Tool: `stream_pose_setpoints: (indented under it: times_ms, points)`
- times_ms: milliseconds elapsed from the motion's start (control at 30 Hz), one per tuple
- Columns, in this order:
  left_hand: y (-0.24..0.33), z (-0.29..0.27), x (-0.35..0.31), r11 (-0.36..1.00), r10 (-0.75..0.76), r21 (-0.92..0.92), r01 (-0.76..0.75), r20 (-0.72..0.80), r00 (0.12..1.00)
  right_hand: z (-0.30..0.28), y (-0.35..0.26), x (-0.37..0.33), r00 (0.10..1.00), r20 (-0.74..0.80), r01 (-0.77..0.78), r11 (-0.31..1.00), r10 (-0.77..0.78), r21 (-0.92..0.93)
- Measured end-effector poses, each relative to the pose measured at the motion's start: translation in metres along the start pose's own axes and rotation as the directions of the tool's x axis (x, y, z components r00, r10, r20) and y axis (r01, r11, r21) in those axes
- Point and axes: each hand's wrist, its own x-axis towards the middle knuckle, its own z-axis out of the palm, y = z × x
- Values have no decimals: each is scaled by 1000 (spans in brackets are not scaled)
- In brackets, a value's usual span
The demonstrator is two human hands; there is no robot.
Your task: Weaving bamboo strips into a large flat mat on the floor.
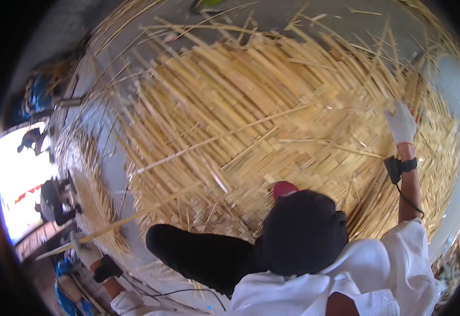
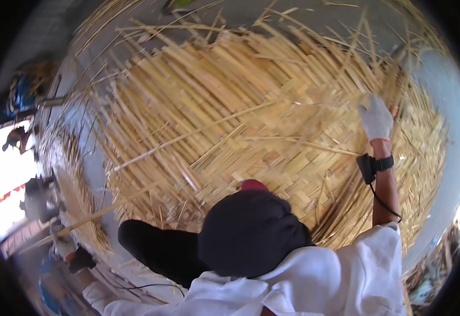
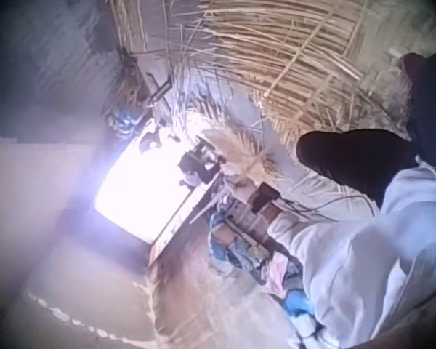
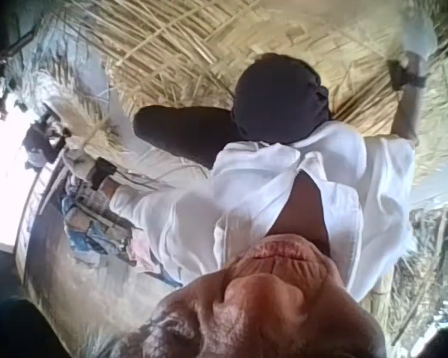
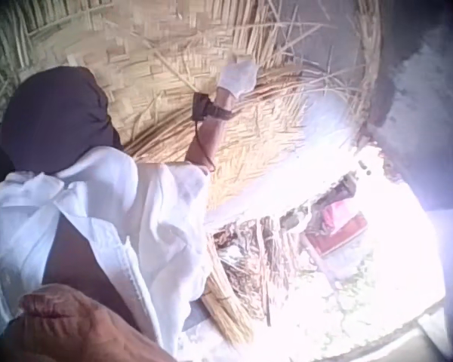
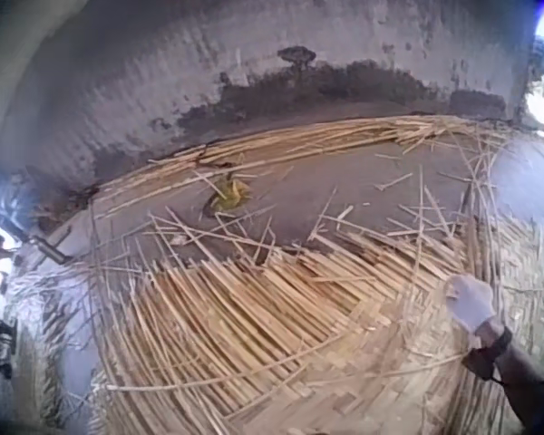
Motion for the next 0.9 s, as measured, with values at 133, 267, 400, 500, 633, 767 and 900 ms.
stream_pose_setpoints:
  times_ms: [133, 267, 400, 500, 633, 767, 900]
  points:
    - [-84, -22, -55, 990, -140, 22, 139, 148, 979, 52, -169, -6, 748, -113, 578, 558, -654, 595]
    - [-132, -6, -137, 587, -551, -607, 536, 186, 814, 86, -313, -47, 402, -100, 819, 309, -910, 483]
    - [-139, 4, -218, 508, -595, -680, 529, 167, 786, 87, -344, -61, 298, 133, 817, 325, -945, 476]
    - [-146, 28, -271, 420, -786, -674, 607, 64, 615, 84, -316, -53, 340, 16, 697, 263, -940, 666]
    - [-143, 84, -303, 138, -964, 131, 982, 247, 102, 79, -289, -55, 267, 134, 631, 279, -954, 724]
    - [-114, 147, -269, 670, -741, 360, 649, 283, 609, 57, -294, -75, 302, 244, 563, 379, -922, 735]
    - [-87, 223, -214, 930, 102, 280, -236, 419, 902, 29, -297, -100, 315, 225, 529, 367, -922, 765]
